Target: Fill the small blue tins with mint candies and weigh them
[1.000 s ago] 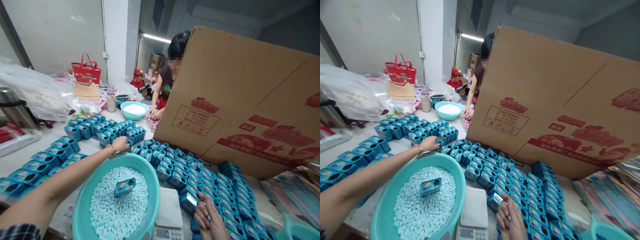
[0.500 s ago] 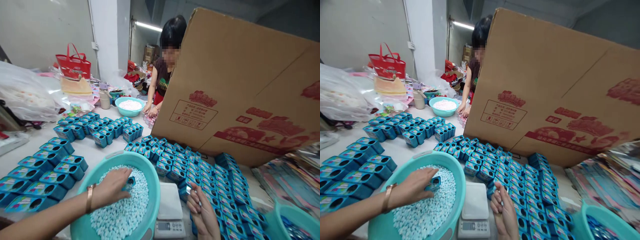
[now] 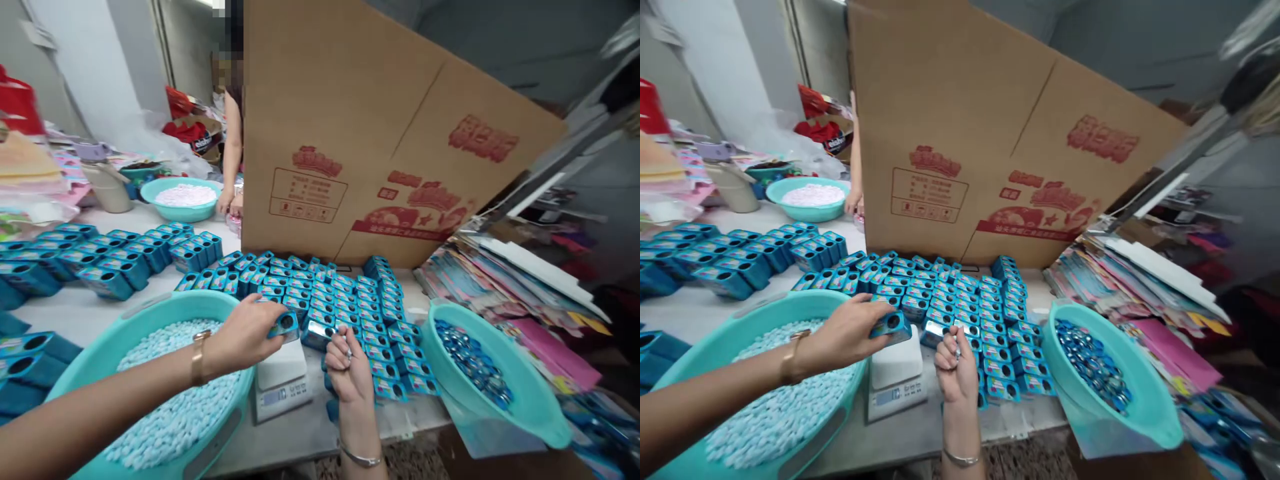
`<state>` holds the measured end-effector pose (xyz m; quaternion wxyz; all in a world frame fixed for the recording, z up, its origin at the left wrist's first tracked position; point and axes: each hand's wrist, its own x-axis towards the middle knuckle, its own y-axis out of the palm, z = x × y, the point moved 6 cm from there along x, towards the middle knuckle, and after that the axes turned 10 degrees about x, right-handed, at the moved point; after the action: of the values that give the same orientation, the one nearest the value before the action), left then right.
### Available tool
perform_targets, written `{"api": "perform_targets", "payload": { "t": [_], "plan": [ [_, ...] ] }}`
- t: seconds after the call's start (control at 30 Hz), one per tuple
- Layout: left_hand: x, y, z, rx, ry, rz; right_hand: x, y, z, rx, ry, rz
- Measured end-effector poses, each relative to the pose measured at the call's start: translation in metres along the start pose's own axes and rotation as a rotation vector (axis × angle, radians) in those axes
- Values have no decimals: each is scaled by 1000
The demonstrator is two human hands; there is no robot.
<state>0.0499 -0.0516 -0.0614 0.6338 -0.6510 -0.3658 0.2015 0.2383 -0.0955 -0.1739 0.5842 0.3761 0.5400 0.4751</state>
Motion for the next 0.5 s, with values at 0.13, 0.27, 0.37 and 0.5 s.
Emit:
{"api": "perform_targets", "payload": {
  "t": [0.13,0.27,0.37,0.5],
  "plan": [
    [17,74,-17,8,42,144,-11,-10,23,36,-57,18],
    [12,87,-10,-17,-15,170,-19,-15,34,28,-96,-6],
    [-4,44,10,-50,-119,-29,-18,-15,34,11,-122,-51],
    [-56,-7,57,-126,-368,-197,-10,-14,28,-63,-160,-124]
  ]
}}
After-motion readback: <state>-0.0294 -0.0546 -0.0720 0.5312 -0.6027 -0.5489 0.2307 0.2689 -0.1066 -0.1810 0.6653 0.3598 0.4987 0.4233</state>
